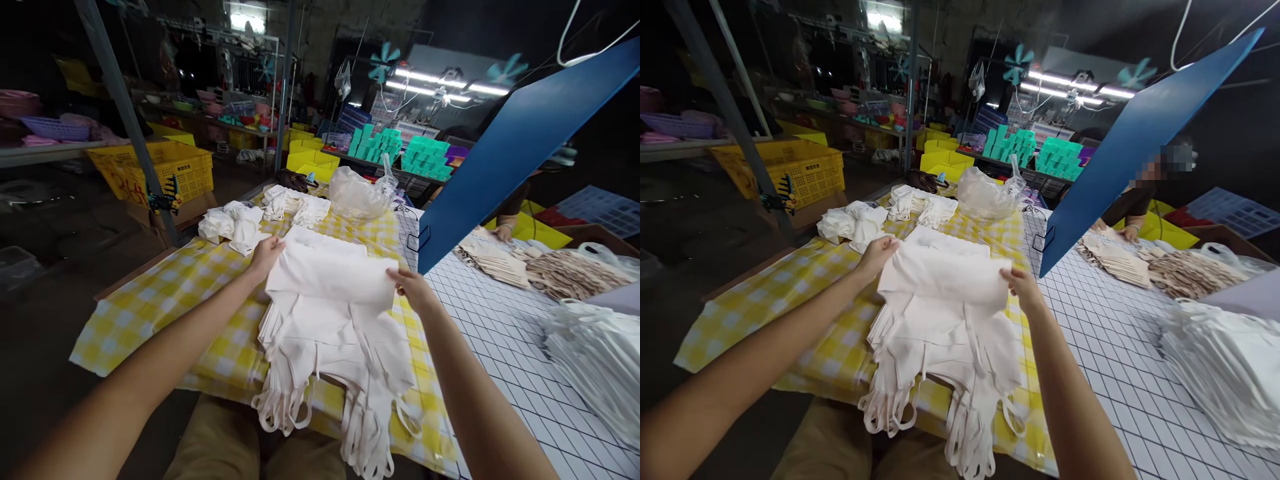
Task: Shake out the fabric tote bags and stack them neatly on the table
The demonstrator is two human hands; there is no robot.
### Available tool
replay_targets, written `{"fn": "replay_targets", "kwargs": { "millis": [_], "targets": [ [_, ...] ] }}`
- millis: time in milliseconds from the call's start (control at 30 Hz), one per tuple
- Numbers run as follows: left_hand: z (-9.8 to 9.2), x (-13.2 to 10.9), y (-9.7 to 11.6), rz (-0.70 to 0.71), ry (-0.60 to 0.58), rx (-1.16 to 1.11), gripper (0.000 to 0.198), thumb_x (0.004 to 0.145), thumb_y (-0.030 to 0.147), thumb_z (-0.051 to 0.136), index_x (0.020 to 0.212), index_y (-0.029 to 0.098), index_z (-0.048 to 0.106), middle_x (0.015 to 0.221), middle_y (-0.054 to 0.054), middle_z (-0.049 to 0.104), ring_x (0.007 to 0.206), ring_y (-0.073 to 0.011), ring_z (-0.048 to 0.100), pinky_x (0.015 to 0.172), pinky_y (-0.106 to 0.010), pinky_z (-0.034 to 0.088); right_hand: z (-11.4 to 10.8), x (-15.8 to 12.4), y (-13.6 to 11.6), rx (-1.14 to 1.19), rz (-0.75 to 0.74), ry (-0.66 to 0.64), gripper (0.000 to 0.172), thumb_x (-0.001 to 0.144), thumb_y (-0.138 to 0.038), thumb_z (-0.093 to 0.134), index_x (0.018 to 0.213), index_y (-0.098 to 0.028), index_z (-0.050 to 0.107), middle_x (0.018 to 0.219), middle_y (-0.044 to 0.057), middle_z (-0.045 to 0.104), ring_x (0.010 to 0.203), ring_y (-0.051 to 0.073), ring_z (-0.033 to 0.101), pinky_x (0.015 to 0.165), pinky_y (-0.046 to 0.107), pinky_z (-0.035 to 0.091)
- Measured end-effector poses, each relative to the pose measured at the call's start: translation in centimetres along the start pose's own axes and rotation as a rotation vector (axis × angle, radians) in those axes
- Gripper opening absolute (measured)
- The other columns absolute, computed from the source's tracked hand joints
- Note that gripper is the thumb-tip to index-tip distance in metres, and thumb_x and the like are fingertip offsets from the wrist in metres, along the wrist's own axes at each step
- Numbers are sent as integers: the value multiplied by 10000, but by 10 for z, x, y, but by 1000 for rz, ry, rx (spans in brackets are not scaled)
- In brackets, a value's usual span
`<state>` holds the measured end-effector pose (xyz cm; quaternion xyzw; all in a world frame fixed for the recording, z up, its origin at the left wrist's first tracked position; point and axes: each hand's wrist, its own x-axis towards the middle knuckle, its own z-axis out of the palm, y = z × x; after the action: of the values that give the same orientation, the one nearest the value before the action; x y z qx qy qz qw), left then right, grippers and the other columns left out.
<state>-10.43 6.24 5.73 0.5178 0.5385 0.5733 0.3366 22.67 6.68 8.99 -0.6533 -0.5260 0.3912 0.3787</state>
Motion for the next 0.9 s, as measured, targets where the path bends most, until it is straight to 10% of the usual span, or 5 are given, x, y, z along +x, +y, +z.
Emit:
{"fn": "replay_targets", "kwargs": {
  "millis": [267,533,900],
  "targets": [
    [-27,-2,67,168,-164,-244,308,658,408,651,791,142,569,734,-1,640,740,-149,608,758,-289,482,-45,-52,-33,199,-400,190,268,606,-409,722,728,-176,673,763,23,605,711,126,495,603,249,404],
    [-61,-123,-14,219,-553,200,150,779,272,550,739,207,679,946,-59,705,1106,-219,557,1013,-414,366,-43,-120,74,-258,-265,-384,266,651,-499,665,759,-264,727,1083,81,629,1098,303,522,892,454,433],
    [-63,-142,-37,410,-556,403,282,812,148,479,987,252,675,1108,-53,650,1095,-174,552,948,-358,450,-34,-141,101,-453,-373,-301,212,755,-432,558,772,-269,693,1145,68,617,1173,291,487,931,473,420]
  ]
}}
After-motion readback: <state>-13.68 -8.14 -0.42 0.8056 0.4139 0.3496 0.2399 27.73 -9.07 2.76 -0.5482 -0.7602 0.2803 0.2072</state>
